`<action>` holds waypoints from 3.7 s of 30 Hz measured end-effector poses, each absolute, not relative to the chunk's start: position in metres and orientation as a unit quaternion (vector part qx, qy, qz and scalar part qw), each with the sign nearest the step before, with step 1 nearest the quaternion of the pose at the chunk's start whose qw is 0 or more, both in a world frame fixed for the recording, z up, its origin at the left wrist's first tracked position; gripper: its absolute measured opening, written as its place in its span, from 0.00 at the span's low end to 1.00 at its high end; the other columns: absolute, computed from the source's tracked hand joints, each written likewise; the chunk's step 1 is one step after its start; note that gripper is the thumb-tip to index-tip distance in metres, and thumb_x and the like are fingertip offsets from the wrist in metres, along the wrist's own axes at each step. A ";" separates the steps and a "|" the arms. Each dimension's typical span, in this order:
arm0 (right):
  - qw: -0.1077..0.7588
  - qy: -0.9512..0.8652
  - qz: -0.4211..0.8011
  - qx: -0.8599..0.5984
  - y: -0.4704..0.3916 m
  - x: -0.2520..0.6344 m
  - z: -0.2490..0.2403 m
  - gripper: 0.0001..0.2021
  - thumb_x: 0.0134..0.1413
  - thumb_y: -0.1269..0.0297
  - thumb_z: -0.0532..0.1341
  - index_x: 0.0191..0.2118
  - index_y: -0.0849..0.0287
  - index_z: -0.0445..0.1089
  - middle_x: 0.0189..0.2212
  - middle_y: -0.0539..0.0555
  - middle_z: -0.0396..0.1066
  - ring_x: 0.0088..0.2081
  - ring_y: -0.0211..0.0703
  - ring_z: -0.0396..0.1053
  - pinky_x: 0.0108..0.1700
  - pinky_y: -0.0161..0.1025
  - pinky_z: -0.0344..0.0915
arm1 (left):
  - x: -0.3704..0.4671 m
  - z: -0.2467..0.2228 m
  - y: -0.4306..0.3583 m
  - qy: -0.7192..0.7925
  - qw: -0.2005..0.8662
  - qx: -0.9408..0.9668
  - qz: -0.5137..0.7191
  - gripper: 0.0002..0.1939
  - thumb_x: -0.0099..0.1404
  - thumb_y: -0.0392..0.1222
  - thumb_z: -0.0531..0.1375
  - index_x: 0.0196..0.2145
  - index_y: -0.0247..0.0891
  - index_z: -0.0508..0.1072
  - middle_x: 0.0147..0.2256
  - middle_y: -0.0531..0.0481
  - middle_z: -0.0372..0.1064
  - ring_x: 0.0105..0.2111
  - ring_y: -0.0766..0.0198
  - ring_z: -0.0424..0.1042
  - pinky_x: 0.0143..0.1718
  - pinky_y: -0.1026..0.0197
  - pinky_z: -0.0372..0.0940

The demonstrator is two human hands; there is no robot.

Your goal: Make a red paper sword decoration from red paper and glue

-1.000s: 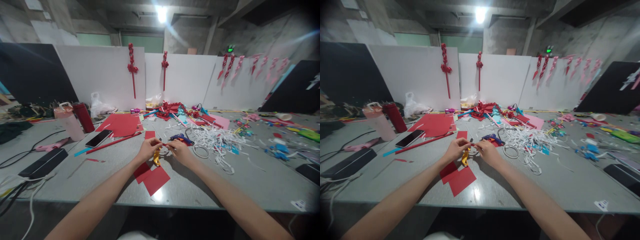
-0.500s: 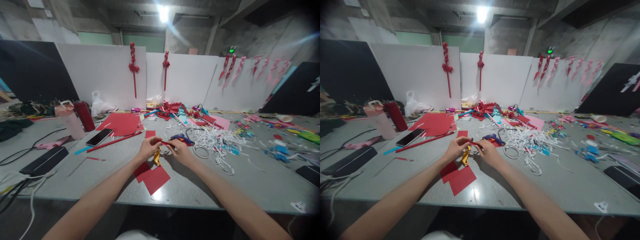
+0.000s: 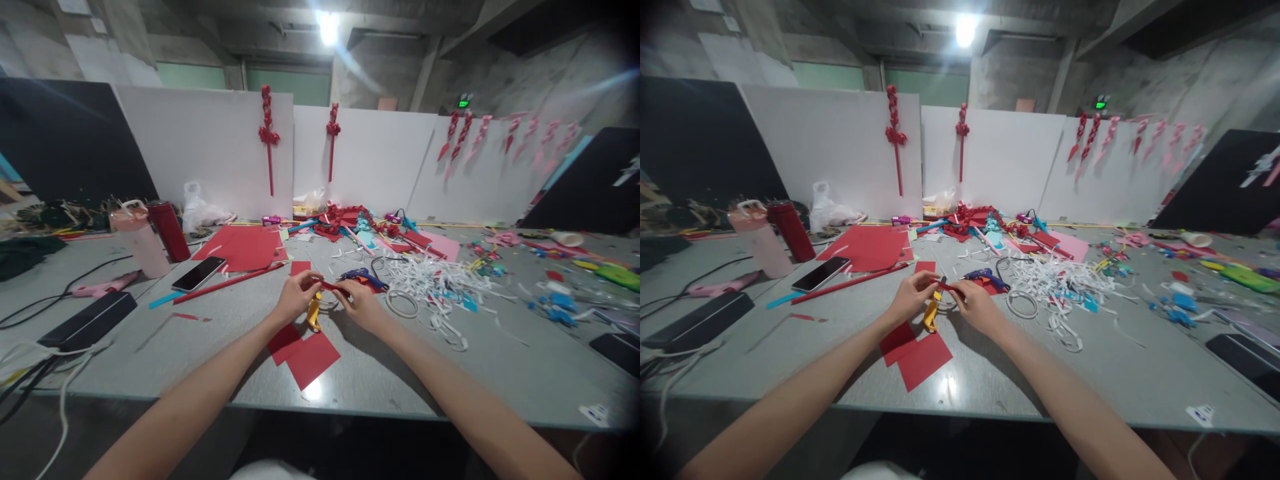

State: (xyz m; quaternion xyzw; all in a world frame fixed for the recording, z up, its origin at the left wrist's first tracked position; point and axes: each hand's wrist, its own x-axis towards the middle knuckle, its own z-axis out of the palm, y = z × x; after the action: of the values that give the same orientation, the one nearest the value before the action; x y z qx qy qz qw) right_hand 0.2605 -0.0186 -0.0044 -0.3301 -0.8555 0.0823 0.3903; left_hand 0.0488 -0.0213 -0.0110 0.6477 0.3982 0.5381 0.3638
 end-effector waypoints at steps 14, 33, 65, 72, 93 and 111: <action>0.328 -0.876 0.023 -0.352 -0.019 0.262 -0.004 0.18 0.72 0.60 0.55 0.29 0.58 0.71 0.24 0.51 0.70 0.28 0.41 0.66 0.32 0.38 0.56 | 0.043 -0.004 -0.033 0.360 0.185 0.810 0.424 0.13 0.72 0.46 0.58 0.42 0.37 0.80 0.34 0.46 0.78 0.31 0.63 0.72 0.36 0.62 0.64; 0.348 -0.865 0.027 -0.361 -0.025 0.258 -0.001 0.21 0.72 0.56 0.54 0.26 0.58 0.69 0.21 0.51 0.67 0.25 0.39 0.62 0.30 0.38 0.51 | 0.024 -0.001 -0.018 0.439 0.093 0.820 0.355 0.20 0.75 0.48 0.50 0.32 0.39 0.76 0.27 0.46 0.71 0.28 0.60 0.68 0.35 0.59 0.60; 0.396 -0.829 0.129 -0.372 -0.017 0.260 -0.008 0.10 0.70 0.69 0.49 0.44 0.58 0.68 0.33 0.54 0.73 0.33 0.44 0.68 0.36 0.38 0.60 | -0.070 -0.042 0.044 0.726 -0.080 0.657 0.187 0.19 0.71 0.42 0.54 0.57 0.35 0.67 0.56 0.31 0.66 0.56 0.40 0.62 0.55 0.42 0.59; 0.366 -0.843 0.130 -0.373 -0.024 0.258 -0.002 0.10 0.72 0.65 0.49 0.44 0.58 0.67 0.36 0.55 0.72 0.37 0.45 0.69 0.40 0.39 0.60 | -0.068 -0.039 0.041 0.700 -0.106 0.686 0.168 0.15 0.72 0.41 0.51 0.50 0.35 0.73 0.50 0.35 0.69 0.54 0.42 0.63 0.53 0.45 0.61; 0.349 -0.862 0.122 -0.347 -0.019 0.258 -0.010 0.13 0.71 0.61 0.56 0.50 0.56 0.76 0.38 0.57 0.78 0.36 0.45 0.73 0.39 0.39 0.63 | -0.012 -0.008 -0.001 0.592 -0.087 0.765 0.237 0.25 0.58 0.21 0.55 0.52 0.34 0.69 0.47 0.36 0.72 0.49 0.50 0.71 0.49 0.54 0.64; 0.384 -0.848 0.122 -0.345 -0.029 0.257 0.001 0.19 0.71 0.60 0.54 0.29 0.60 0.72 0.21 0.50 0.69 0.23 0.37 0.63 0.29 0.36 0.52 | 0.027 -0.005 -0.027 0.421 0.045 0.846 0.322 0.35 0.58 0.21 0.57 0.62 0.41 0.65 0.49 0.44 0.75 0.45 0.58 0.76 0.48 0.60 0.68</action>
State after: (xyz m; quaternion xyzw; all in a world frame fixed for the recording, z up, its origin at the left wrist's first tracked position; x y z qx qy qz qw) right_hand 0.2574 -0.0289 0.0011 -0.3453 -0.8479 0.1215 0.3836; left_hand 0.0273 -0.0266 -0.0051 0.8465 0.4213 0.3225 0.0446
